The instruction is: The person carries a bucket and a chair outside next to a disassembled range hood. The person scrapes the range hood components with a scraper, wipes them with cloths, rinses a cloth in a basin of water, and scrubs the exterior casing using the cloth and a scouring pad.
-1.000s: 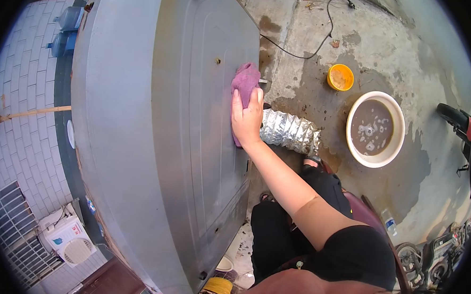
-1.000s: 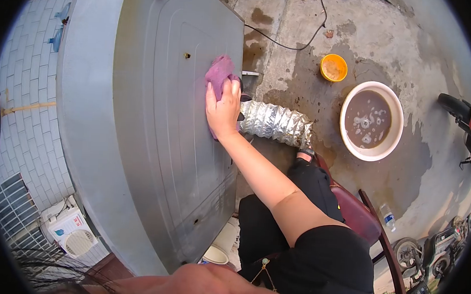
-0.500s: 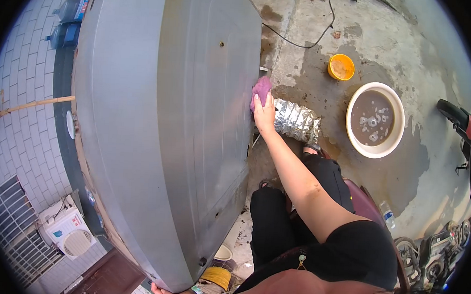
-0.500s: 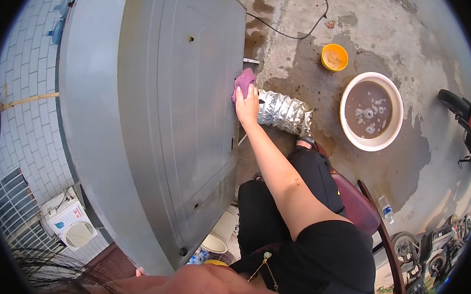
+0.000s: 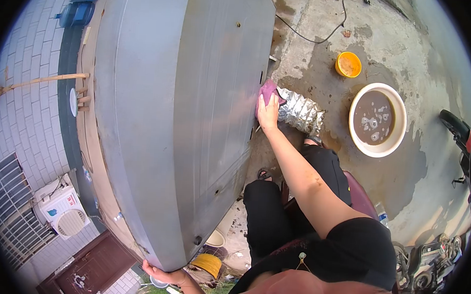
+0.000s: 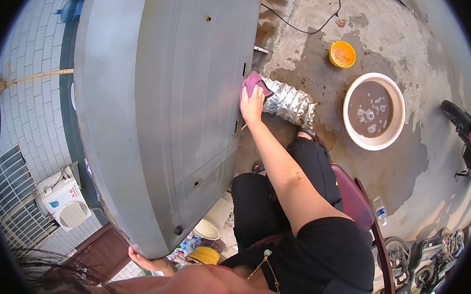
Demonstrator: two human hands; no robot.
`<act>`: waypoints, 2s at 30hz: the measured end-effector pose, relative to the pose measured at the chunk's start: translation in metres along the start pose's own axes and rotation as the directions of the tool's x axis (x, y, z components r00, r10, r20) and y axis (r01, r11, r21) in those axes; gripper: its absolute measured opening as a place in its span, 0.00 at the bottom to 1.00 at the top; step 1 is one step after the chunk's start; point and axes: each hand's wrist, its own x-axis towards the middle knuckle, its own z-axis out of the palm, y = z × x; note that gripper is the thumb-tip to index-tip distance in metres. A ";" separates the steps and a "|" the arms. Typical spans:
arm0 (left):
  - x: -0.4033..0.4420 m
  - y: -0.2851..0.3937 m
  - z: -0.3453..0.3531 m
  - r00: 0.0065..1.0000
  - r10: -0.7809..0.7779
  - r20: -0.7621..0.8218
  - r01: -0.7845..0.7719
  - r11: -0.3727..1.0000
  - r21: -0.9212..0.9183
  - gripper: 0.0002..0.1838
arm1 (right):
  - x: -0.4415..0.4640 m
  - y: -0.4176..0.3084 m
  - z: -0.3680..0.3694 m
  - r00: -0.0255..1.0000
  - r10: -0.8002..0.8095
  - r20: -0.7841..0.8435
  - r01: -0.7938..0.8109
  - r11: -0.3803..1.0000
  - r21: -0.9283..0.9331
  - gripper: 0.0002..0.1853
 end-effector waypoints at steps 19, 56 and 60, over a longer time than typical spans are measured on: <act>0.003 0.017 0.009 0.999 0.012 0.045 -0.011 1.000 -0.023 0.21 | -0.151 0.027 -0.020 0.955 0.066 0.289 -0.086 0.995 0.059 0.23; 0.003 0.022 0.012 0.998 0.046 0.039 -0.044 0.998 -0.041 0.20 | -0.114 -0.028 -0.049 0.889 0.201 0.412 0.013 0.887 -0.462 0.13; 0.002 0.023 0.016 0.998 0.063 0.000 -0.063 0.998 -0.016 0.20 | -0.124 -0.037 -0.058 0.847 0.165 0.505 0.123 0.863 -0.489 0.12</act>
